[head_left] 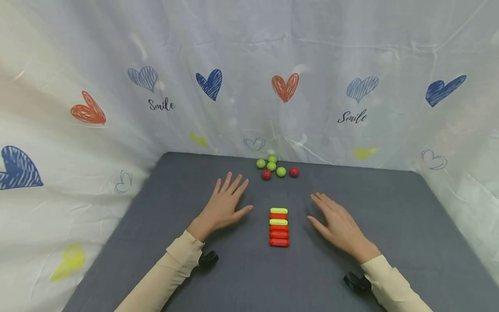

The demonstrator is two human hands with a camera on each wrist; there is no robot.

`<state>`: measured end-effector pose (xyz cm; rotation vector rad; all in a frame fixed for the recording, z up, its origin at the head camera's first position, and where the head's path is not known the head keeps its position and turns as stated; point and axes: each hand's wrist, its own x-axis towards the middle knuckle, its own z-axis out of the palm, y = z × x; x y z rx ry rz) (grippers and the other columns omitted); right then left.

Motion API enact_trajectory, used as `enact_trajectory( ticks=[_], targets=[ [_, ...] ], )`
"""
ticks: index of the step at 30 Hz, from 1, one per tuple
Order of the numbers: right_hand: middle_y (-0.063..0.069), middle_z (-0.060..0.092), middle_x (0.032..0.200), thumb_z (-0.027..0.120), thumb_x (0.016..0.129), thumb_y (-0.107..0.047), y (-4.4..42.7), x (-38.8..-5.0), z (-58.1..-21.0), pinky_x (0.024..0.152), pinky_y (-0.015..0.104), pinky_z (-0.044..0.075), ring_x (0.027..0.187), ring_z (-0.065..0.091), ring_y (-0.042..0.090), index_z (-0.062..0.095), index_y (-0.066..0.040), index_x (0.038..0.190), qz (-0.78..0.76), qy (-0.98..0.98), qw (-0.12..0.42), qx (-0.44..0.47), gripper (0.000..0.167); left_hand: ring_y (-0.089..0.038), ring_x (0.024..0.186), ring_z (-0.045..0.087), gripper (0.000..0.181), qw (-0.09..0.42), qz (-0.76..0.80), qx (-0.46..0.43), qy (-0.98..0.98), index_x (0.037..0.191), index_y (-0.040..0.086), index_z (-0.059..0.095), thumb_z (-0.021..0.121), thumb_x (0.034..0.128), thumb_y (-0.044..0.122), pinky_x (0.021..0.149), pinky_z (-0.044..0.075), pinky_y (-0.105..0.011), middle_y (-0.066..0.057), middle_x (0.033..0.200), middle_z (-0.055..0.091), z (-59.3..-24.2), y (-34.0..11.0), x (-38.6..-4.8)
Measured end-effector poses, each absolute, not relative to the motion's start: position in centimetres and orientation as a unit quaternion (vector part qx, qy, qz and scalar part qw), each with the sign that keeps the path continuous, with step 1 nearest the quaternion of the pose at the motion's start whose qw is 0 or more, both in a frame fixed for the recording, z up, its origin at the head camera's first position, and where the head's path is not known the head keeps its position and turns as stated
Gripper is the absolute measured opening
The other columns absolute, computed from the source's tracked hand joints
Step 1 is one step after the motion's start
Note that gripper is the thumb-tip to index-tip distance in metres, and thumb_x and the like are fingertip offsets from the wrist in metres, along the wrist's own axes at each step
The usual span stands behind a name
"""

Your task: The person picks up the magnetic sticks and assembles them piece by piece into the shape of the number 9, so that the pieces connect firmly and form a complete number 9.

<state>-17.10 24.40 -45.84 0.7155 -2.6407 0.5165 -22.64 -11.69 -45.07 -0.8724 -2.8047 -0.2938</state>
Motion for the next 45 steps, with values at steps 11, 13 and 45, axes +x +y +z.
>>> enact_trajectory(
  ticks=[11, 13, 45],
  targets=[
    [0.005, 0.073, 0.099, 0.08, 0.085, -0.005, 20.1, -21.4, -45.9, 0.07, 0.035, 0.059, 0.082, 0.07, 0.014, 0.076, -0.004, 0.107, 0.33, -0.882, 0.106, 0.32, 0.022, -0.011, 0.1, 0.066, 0.034, -0.041, -0.291, -0.363, -0.884, 0.125, 0.007, 0.07, 0.072, 0.0951, 0.022, 0.088, 0.053, -0.029, -0.002, 0.116, 0.07, -45.5, -7.2, -25.1],
    [0.002, 0.073, 0.097, 0.08, 0.084, -0.005, 19.7, -21.9, -46.1, 0.071, 0.034, 0.058, 0.081, 0.068, 0.011, 0.078, -0.006, 0.105, 0.325, -0.885, 0.092, 0.32, 0.021, -0.009, 0.098, 0.066, 0.032, -0.049, -0.298, -0.367, -0.88, 0.123, 0.008, 0.071, 0.073, 0.0943, 0.021, 0.086, 0.053, -0.028, -0.001, 0.113, 0.071, -45.7, -6.6, -25.5],
    [0.0, 0.075, 0.089, 0.083, 0.082, -0.009, 18.6, -26.1, -47.5, 0.066, 0.034, 0.056, 0.075, 0.069, 0.012, 0.081, -0.012, 0.094, 0.298, -0.903, 0.12, 0.286, 0.012, -0.006, 0.088, 0.066, 0.021, 0.01, -0.297, -0.38, -0.876, 0.109, 0.01, 0.077, 0.078, 0.089, 0.014, 0.076, 0.052, -0.021, 0.0, 0.102, 0.073, -47.7, -3.4, -29.1]
  ],
)
